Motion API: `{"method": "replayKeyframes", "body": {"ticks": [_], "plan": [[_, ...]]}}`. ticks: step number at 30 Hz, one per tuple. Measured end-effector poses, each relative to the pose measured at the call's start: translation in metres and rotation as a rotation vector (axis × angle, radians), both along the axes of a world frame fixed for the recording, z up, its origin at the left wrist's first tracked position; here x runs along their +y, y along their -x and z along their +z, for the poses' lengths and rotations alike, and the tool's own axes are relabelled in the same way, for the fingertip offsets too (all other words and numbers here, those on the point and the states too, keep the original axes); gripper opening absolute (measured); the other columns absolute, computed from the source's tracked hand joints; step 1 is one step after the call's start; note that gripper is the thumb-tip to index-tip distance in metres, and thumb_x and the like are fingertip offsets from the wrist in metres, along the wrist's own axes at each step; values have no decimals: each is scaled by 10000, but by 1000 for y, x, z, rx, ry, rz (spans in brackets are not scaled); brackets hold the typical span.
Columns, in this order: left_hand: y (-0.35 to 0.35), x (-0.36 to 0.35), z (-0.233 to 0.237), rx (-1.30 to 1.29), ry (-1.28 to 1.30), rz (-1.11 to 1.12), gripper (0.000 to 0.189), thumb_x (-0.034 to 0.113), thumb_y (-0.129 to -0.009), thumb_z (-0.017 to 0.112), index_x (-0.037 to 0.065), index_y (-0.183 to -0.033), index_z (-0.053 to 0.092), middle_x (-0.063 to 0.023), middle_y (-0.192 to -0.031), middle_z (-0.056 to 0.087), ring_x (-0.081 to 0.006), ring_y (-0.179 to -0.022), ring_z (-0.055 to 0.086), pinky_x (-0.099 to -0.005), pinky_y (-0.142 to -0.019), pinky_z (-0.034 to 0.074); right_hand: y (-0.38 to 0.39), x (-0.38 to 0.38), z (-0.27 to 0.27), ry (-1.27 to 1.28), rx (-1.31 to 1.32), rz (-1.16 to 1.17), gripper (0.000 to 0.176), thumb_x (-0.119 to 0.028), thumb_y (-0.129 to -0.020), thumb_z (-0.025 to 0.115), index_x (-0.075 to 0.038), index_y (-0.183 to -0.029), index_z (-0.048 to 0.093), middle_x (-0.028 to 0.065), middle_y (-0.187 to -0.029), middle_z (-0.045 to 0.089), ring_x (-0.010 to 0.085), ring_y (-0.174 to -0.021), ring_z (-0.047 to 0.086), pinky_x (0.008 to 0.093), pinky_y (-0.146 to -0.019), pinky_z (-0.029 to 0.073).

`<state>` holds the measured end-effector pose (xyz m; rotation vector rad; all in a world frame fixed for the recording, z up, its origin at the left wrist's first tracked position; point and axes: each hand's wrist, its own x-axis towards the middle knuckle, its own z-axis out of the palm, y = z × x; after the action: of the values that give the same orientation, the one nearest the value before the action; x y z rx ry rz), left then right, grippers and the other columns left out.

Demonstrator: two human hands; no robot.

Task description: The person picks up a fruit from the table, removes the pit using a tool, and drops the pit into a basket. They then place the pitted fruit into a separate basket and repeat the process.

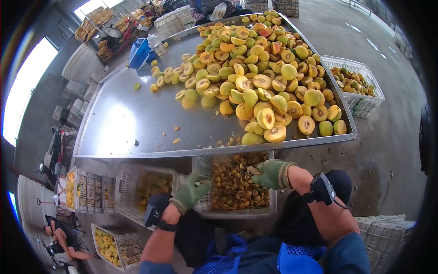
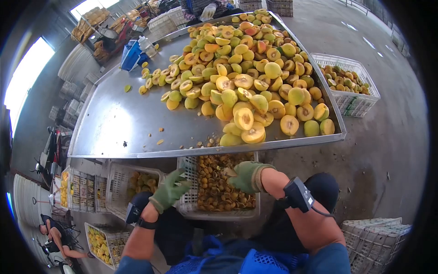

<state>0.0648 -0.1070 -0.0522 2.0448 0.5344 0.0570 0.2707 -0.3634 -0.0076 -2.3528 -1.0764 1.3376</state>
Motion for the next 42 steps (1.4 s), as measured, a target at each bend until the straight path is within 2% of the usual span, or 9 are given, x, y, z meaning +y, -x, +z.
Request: {"method": "replayKeyframes", "body": {"ticks": [2,12,15,19,25,32,35,38,42], "plan": [[2,0,-20,72,-516,-229,459,269,-993,658,-18,-1348,613,-122,-1126,710,-174,-869,696,-280,-755,561,4,-2,-9,-147,32,-64,531,-450,-921,587,22,-1125,719,244,-1121,714,409,-1081,677,450,-959,524],[-70,-82,40,-115,671,-40,326,117,-1039,581,5,-1342,630,-62,-1066,716,-80,-850,644,-246,-748,552,5,-10,42,-270,551,-335,426,-401,-933,657,19,-990,700,111,-765,702,200,-731,686,351,-703,544],[-60,-75,27,108,555,-72,296,155,-1046,567,20,-1292,659,-99,-1025,740,-144,-823,695,-277,-748,564,7,-9,1,-604,220,-445,394,-392,-944,649,-3,-980,697,150,-781,707,272,-713,684,401,-687,542],[-34,-71,-1,55,-579,-568,366,201,-998,623,35,-1325,625,-141,-934,713,-210,-817,728,-353,-720,584,-5,-16,-4,-841,-123,-482,393,-387,-988,651,5,-997,672,73,-686,648,213,-680,672,393,-611,526],[-86,-81,73,-82,-341,-308,469,241,-962,704,32,-1368,595,-161,-958,722,-252,-792,713,-390,-709,559,-31,-35,34,-1038,78,-1045,286,-302,-975,669,-21,-924,664,70,-730,651,164,-597,620,325,-551,490],[-240,-103,44,-213,-825,-241,457,412,-960,671,-14,-1124,676,-182,-921,715,-391,-816,698,-450,-745,545,-37,-43,50,-1227,302,-1284,238,-298,-992,656,-61,-983,640,-9,-713,594,49,-516,525,229,-450,401],[-238,-100,53,-284,-564,-262,422,391,-996,629,-14,-1099,686,-143,-870,713,-315,-798,702,-400,-758,557,-32,-44,48,-1114,320,-1229,248,-302,-983,658,-57,-953,631,-9,-704,593,54,-511,530,241,-442,404],[-207,-88,68,-273,326,20,273,274,-1010,618,11,-1037,686,-56,-826,698,-199,-772,685,-338,-755,563,-24,-40,46,-958,430,-1026,298,-341,-978,662,-43,-981,659,3,-703,612,67,-527,554,245,-457,425],[-155,-93,61,-488,512,-1,248,250,-1051,563,29,-1091,667,-52,-938,694,-134,-759,657,-254,-613,534,0,-9,30,-906,496,-835,306,-334,-984,674,-33,-1040,688,-3,-735,635,57,-573,562,226,-500,437]]}}
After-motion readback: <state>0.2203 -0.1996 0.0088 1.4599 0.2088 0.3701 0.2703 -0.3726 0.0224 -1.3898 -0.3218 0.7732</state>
